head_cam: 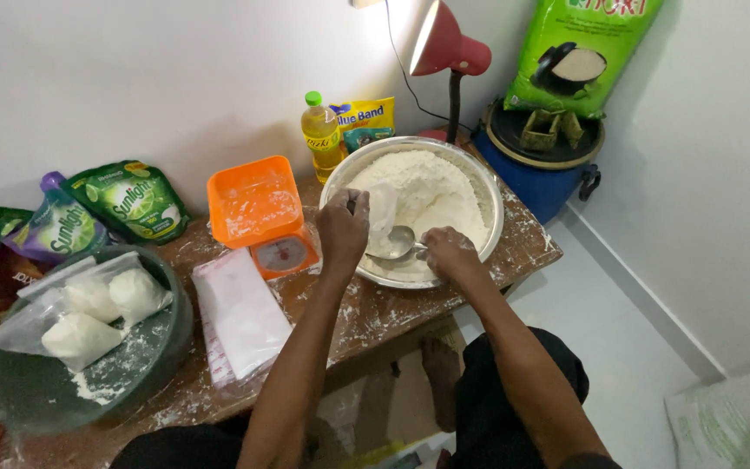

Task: Weighing and portioning white powder into small plastic bags using a scoop and a scale.

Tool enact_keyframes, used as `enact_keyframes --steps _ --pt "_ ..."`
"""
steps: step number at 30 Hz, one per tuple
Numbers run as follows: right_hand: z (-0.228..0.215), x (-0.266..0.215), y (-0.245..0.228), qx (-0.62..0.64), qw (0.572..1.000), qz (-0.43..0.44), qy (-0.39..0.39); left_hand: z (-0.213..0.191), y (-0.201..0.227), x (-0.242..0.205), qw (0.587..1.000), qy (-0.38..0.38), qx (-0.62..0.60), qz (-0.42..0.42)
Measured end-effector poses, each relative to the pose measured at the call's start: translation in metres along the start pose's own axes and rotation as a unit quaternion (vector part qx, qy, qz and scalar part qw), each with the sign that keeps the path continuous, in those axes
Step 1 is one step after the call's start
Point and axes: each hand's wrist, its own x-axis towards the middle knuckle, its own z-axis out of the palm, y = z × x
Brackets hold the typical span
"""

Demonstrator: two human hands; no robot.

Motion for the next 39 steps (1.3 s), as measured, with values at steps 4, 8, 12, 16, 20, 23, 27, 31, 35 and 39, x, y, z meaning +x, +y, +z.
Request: enact_keyframes --steps 4,8,12,16,20,23,27,31,35,39 --pt "-0.013 -0.007 0.023 0.007 0.999 0.044 -0.001 0.002 -0.001 -0.001 1.000 0.003 0.001 0.001" --pt "-0.040 -0.035 0.033 -0.057 0.993 0.094 0.036 0.014 -0.001 -0.001 1.000 -0.009 0.000 0.007" --pt "-0.054 -0.047 0.044 -0.092 0.986 0.119 0.067 0.035 -0.010 -0.004 0.999 -0.039 0.025 0.008" --pt "-0.059 -0.065 0.040 -0.097 0.986 0.117 0.072 0.052 -0.012 -0.008 0.997 -0.052 0.060 0.015" --pt "-0.069 -0.085 0.039 -0.032 0.987 0.132 0.084 0.066 -0.019 -0.012 0.995 -0.058 0.076 0.031" --pt "-0.071 -0.092 0.046 -0.049 0.985 0.143 0.085 0.073 -0.023 -0.012 0.994 -0.061 0.086 0.027" --pt "-0.112 -0.116 0.012 -0.069 0.979 0.172 0.082 0.080 -0.032 -0.012 0.991 -0.073 0.104 0.031" --pt "-0.120 -0.125 0.006 -0.094 0.978 0.168 0.076 0.086 -0.030 -0.016 0.991 -0.077 0.103 0.024" --pt "-0.124 -0.127 0.002 -0.062 0.982 0.148 0.098 0.089 -0.028 -0.019 0.991 -0.088 0.095 0.027" --pt "-0.101 -0.111 0.021 -0.068 0.980 0.135 0.132 0.091 -0.030 -0.021 0.990 -0.096 0.093 0.034"
